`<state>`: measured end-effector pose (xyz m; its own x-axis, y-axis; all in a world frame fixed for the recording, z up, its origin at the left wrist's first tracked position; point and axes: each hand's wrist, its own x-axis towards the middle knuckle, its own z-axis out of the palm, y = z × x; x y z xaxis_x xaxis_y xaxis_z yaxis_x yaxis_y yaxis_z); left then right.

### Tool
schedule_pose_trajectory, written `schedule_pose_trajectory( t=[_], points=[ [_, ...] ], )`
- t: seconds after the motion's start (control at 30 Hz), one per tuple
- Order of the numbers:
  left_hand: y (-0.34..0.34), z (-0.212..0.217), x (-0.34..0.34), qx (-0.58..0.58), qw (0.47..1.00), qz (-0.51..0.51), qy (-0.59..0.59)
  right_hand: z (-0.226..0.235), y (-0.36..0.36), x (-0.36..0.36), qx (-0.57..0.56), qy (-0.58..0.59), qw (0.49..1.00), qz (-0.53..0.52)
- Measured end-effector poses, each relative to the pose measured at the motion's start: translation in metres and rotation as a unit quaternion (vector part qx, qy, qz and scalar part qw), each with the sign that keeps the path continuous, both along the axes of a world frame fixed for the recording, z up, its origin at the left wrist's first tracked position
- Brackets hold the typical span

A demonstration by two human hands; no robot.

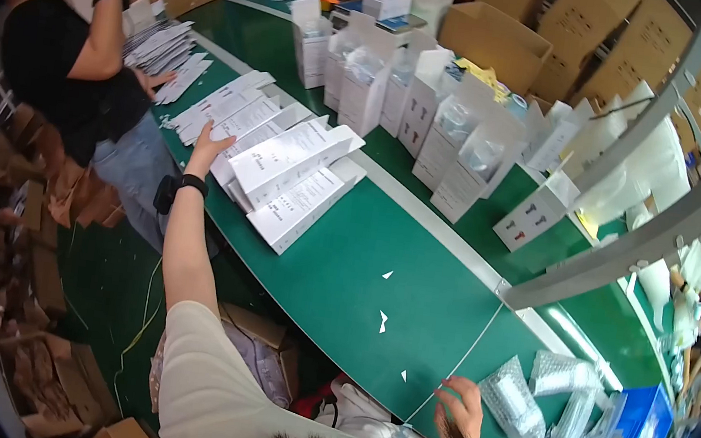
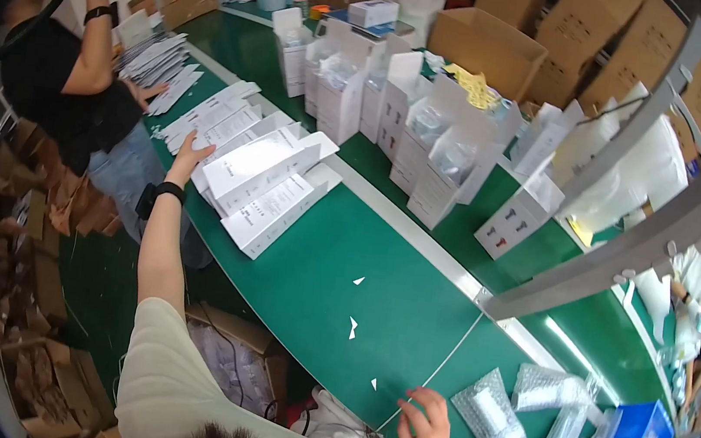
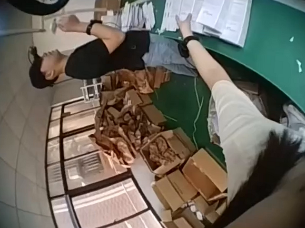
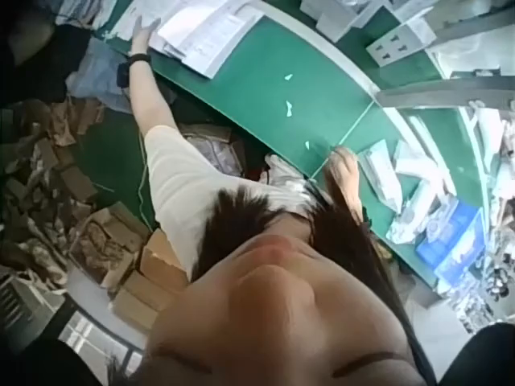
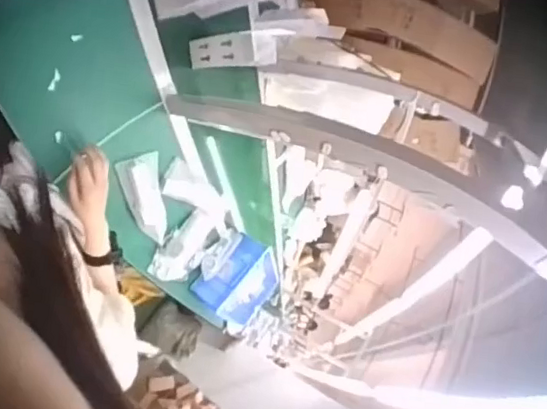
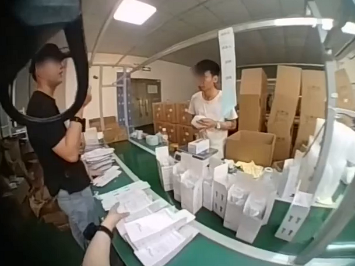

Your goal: Packaging small electronic components or products into boxes at an assembly line.

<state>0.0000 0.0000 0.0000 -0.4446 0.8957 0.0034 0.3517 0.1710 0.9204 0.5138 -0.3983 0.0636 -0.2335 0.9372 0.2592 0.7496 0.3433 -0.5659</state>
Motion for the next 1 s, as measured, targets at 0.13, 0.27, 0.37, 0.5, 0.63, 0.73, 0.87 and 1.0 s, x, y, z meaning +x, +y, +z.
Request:
schedule_pose_trajectory(
  t=[0.13,0.27,0.37,0.5,0.63,0.73,0.87,1.0],
  points=[
    [0.0,-0.002,0.007,0.034,0.991,-0.122,-0.047,0.0,0.015,0.003,0.0,0.016,0.999,-0.05],
    [-0.024,-0.017,0.047,0.049,0.981,-0.186,-0.037,0.0,0.031,-0.006,-0.005,0.051,0.997,-0.052],
    [-0.07,-0.022,0.106,0.07,0.982,-0.172,0.037,-0.01,0.052,-0.012,-0.004,0.081,0.994,-0.07],
    [-0.133,-0.02,0.177,0.121,0.982,-0.072,0.126,-0.017,0.07,-0.016,-0.039,0.247,0.953,-0.171],
    [-0.167,-0.012,0.236,0.078,0.995,-0.056,-0.01,-0.031,0.096,-0.021,0.048,0.223,0.954,-0.194],
    [-0.189,-0.017,0.263,0.077,0.994,-0.02,0.072,-0.023,0.103,-0.031,-0.05,0.219,0.947,-0.23],
    [-0.215,-0.011,0.274,0.189,0.979,0.074,0.006,-0.027,0.11,-0.027,-0.091,0.172,0.952,-0.238],
    [-0.284,0.012,0.317,0.238,0.941,0.064,-0.231,-0.033,0.107,-0.016,-0.067,0.236,0.941,-0.235]
  ],
)
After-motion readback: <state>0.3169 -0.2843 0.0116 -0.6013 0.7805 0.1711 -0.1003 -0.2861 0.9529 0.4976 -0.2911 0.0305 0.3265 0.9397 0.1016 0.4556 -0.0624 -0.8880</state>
